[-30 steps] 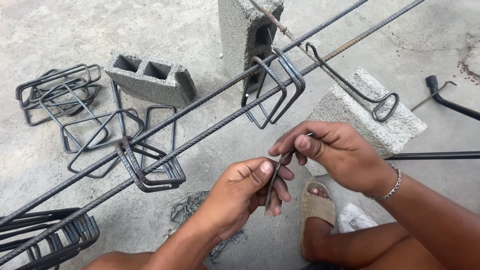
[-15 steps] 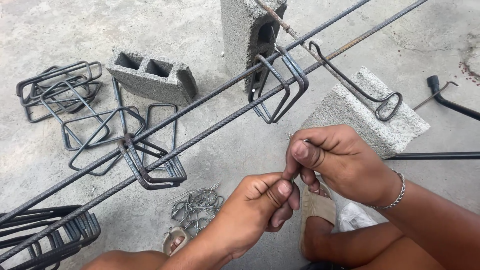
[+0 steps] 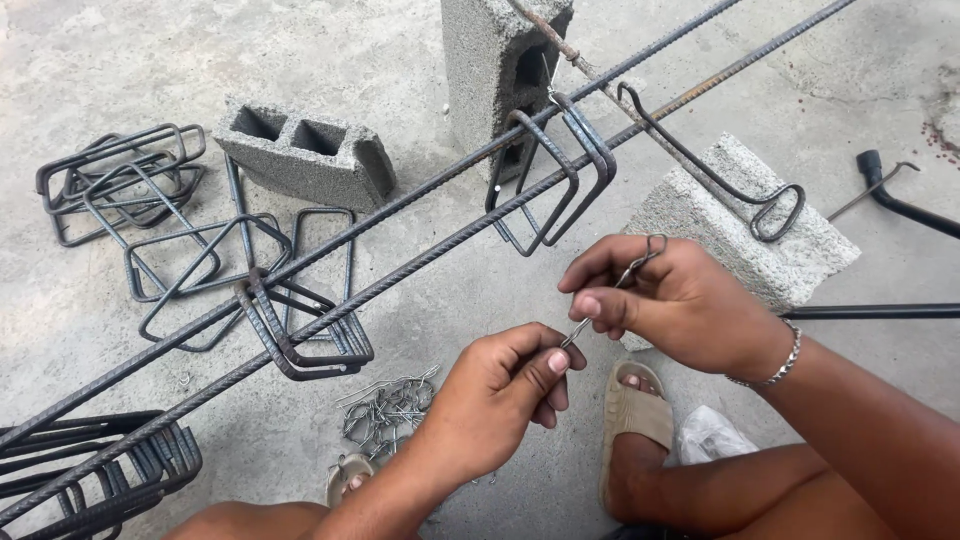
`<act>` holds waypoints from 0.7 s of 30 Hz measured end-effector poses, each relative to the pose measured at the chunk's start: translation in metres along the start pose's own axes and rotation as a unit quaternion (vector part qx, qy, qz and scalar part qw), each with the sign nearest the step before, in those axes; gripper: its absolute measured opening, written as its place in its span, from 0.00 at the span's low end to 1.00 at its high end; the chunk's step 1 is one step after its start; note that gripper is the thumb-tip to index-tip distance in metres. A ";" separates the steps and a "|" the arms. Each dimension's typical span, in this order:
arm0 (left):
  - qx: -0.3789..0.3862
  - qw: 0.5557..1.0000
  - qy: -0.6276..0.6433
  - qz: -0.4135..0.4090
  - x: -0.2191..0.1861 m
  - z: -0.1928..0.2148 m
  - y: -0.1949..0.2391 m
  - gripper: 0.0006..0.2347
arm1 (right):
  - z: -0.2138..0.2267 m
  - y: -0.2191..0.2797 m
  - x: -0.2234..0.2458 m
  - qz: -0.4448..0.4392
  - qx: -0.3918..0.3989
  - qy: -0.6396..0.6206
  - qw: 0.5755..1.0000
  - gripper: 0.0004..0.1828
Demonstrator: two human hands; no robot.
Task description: Tying metal stirrups to rebar rods using wire ties and a hook tool to assemble a reinforcement cage.
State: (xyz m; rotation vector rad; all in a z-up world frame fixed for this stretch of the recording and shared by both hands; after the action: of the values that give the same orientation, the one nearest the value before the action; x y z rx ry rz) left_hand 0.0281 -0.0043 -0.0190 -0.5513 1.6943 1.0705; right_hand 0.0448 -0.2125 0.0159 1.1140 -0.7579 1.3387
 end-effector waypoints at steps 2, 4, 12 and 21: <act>-0.010 1.000 -0.005 0.018 0.000 -0.001 -0.001 0.09 | -0.003 -0.001 -0.003 0.004 0.001 -0.019 1.000 0.10; -0.022 0.999 -0.011 0.033 0.001 -0.004 -0.002 0.10 | -0.005 -0.002 -0.006 0.013 0.003 -0.037 0.999 0.08; -0.080 0.990 0.034 0.113 -0.009 -0.016 0.011 0.10 | -0.028 -0.008 -0.011 0.476 -0.129 0.326 0.807 0.08; -0.041 0.997 0.012 0.062 0.002 0.018 -0.008 0.23 | -0.032 -0.021 -0.037 0.085 -0.040 0.195 0.976 0.14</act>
State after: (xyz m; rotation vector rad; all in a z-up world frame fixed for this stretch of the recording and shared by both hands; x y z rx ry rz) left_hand 0.0423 0.0071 -0.0257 -0.5186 1.7295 1.2305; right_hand 0.0548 -0.1934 -0.0325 0.7030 -0.6179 1.5957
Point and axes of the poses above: each hand's wrist, its own y-axis away from the middle knuckle, its own z-axis out of the back of the hand, x = y × z, the point moved 1 cm from there along -y, towards the middle knuckle, and after that the axes turned 5 degrees about -x, right-handed, at the moved point
